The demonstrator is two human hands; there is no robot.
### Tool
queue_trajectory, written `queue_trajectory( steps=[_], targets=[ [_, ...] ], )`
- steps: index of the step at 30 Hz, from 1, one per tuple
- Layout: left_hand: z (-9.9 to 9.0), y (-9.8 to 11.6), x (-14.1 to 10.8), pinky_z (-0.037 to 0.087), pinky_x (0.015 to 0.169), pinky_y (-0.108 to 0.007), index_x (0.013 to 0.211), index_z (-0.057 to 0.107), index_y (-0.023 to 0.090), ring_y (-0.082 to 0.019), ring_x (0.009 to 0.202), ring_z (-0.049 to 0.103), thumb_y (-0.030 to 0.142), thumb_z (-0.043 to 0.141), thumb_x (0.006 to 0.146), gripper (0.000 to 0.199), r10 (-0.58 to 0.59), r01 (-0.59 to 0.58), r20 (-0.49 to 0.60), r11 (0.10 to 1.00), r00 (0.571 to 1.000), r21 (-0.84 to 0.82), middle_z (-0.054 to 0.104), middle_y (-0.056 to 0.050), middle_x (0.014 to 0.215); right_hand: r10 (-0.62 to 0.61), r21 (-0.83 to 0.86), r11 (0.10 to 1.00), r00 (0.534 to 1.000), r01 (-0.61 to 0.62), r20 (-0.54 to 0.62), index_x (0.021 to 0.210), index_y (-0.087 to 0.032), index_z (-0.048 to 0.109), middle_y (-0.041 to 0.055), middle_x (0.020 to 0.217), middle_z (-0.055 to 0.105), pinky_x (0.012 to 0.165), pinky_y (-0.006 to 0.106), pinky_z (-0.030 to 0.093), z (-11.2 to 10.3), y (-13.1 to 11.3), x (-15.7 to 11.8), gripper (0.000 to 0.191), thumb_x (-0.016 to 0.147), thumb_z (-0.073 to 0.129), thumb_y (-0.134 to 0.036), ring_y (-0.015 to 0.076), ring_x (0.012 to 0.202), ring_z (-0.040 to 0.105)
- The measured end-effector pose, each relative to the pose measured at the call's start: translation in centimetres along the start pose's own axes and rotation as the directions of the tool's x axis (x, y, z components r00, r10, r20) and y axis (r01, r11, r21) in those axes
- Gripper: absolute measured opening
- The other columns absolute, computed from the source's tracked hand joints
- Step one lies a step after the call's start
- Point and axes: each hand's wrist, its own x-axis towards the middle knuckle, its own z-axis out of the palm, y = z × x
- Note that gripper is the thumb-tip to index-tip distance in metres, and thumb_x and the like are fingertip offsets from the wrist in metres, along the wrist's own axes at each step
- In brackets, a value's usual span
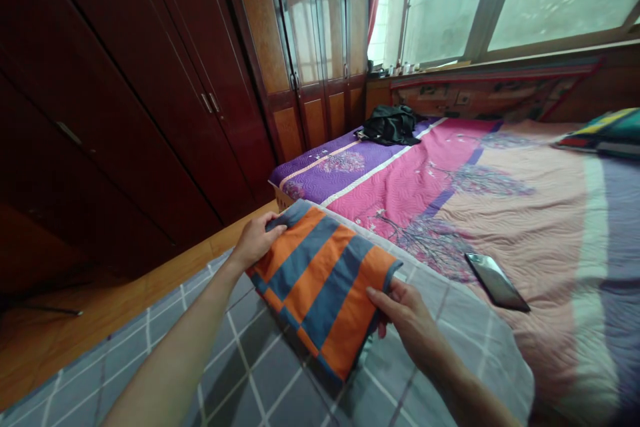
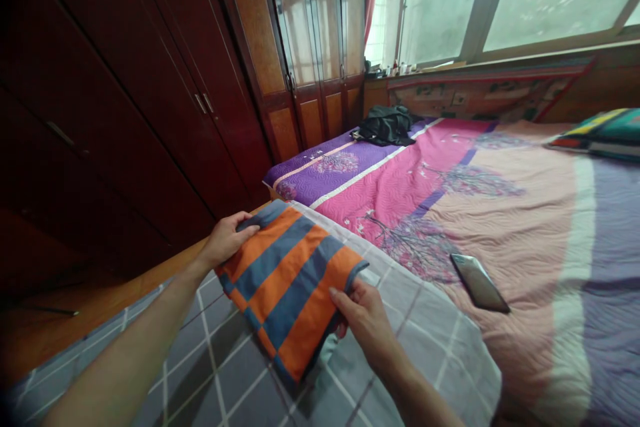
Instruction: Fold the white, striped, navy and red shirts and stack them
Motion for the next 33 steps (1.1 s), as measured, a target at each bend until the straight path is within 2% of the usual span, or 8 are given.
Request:
queue_trajectory(
  steps=[6, 9, 17, 25, 27, 29, 31, 33],
  targets=[
    [7.2, -4.1, 2.7, 0.045, 0.072, -0.029, 0.088, 0.065, 0.017, -0.021, 0.079, 0.062, 0.038, 0.059, 0.074, 0.026, -0.091, 0.085, 0.095, 0.994, 0.991, 0.071, 0.067, -0.003, 0.082, 0.109, -0.056, 0.991, 0.984, -0.118, -0.14, 0.079, -0.015, 0.055, -0.0045, 0.043, 0.053, 0.029, 0.019, 0.034, -1.2, 3.9, 1.7, 0.03, 0.07, 0.058, -0.043, 0.0097, 0.031, 0.046],
    [8.8, -6.4, 2.3, 0.045, 0.07, -0.029, 0.095, 0.063, 0.016, -0.022, 0.08, 0.061, 0.043, 0.058, 0.074, 0.035, -0.154, 0.146, 0.102, 0.986, 0.983, 0.074, 0.066, -0.005, 0.083, 0.13, -0.091, 0.986, 0.983, -0.143, -0.132, 0.083, -0.014, 0.054, -0.0039, 0.045, 0.055, 0.029, 0.017, 0.034, -1.3, 5.0, 2.0, 0.028, 0.073, 0.054, -0.041, 0.0095, 0.031, 0.048],
    [5.9, -7.5, 0.8, 0.046, 0.068, -0.029, 0.101, 0.059, 0.015, -0.022, 0.08, 0.061, 0.046, 0.063, 0.067, 0.046, -0.199, 0.189, 0.205, 0.98, 0.958, 0.066, 0.065, -0.005, 0.089, 0.192, -0.103, 0.973, 0.972, -0.206, -0.136, 0.086, -0.015, 0.049, -0.0021, 0.043, 0.057, 0.027, 0.016, 0.032, -1.4, 4.4, 2.1, 0.032, 0.071, 0.055, -0.043, 0.0104, 0.03, 0.048],
    [3.8, -6.9, -0.8, 0.046, 0.06, -0.027, 0.104, 0.058, 0.016, -0.02, 0.07, 0.063, 0.03, 0.058, 0.072, 0.035, -0.3, 0.263, 0.23, 0.948, 0.926, 0.176, 0.064, 0.0, 0.072, 0.296, 0.039, 0.954, 0.955, -0.296, 0.012, 0.097, -0.016, 0.044, -0.0014, 0.042, 0.057, 0.029, 0.02, 0.034, -1.6, 4.4, 1.4, 0.047, 0.068, 0.057, -0.05, 0.0147, 0.03, 0.049],
    [3.4, -6.4, -1.0, 0.047, 0.069, -0.03, 0.101, 0.059, 0.018, -0.023, 0.079, 0.062, 0.025, 0.061, 0.07, 0.032, -0.311, 0.262, 0.175, 0.931, 0.934, 0.255, 0.064, -0.002, 0.076, 0.288, -0.06, 0.956, 0.957, -0.286, 0.023, 0.098, -0.017, 0.045, -0.0014, 0.046, 0.059, 0.031, 0.022, 0.035, -2.0, 4.2, 1.0, 0.047, 0.068, 0.055, -0.052, 0.0158, 0.032, 0.051],
    [3.4, -5.5, -1.3, 0.044, 0.081, -0.034, 0.102, 0.059, 0.02, -0.025, 0.091, 0.06, 0.023, 0.06, 0.072, 0.03, -0.292, 0.242, 0.118, 0.916, 0.949, 0.321, 0.065, -0.005, 0.089, 0.21, -0.311, 0.928, 0.977, -0.206, -0.021, 0.095, -0.018, 0.052, -0.0002, 0.051, 0.06, 0.035, 0.025, 0.038, -2.8, 3.7, 0.5, 0.043, 0.069, 0.052, -0.052, 0.0173, 0.036, 0.054],
    [3.8, -4.1, -1.4, 0.04, 0.091, -0.036, 0.106, 0.058, 0.021, -0.026, 0.105, 0.055, 0.025, 0.058, 0.077, 0.029, -0.236, 0.19, 0.092, 0.917, 0.967, 0.35, 0.062, -0.007, 0.106, 0.011, -0.626, 0.774, 0.991, -0.094, -0.136, 0.092, -0.019, 0.059, 0.0013, 0.055, 0.061, 0.043, 0.029, 0.042, -3.6, 2.7, 0.0, 0.038, 0.073, 0.05, -0.05, 0.0197, 0.045, 0.059],
    [4.7, -2.4, -1.4, 0.036, 0.097, -0.035, 0.112, 0.057, 0.022, -0.024, 0.112, 0.051, 0.027, 0.054, 0.082, 0.03, -0.112, 0.065, 0.111, 0.93, 0.987, 0.361, 0.058, -0.007, 0.117, -0.242, -0.823, 0.568, 0.952, -0.02, -0.19, 0.093, -0.021, 0.064, 0.0033, 0.06, 0.063, 0.054, 0.032, 0.046, -3.7, 1.4, -0.2, 0.034, 0.079, 0.047, -0.047, 0.0222, 0.057, 0.063]
  ],
)
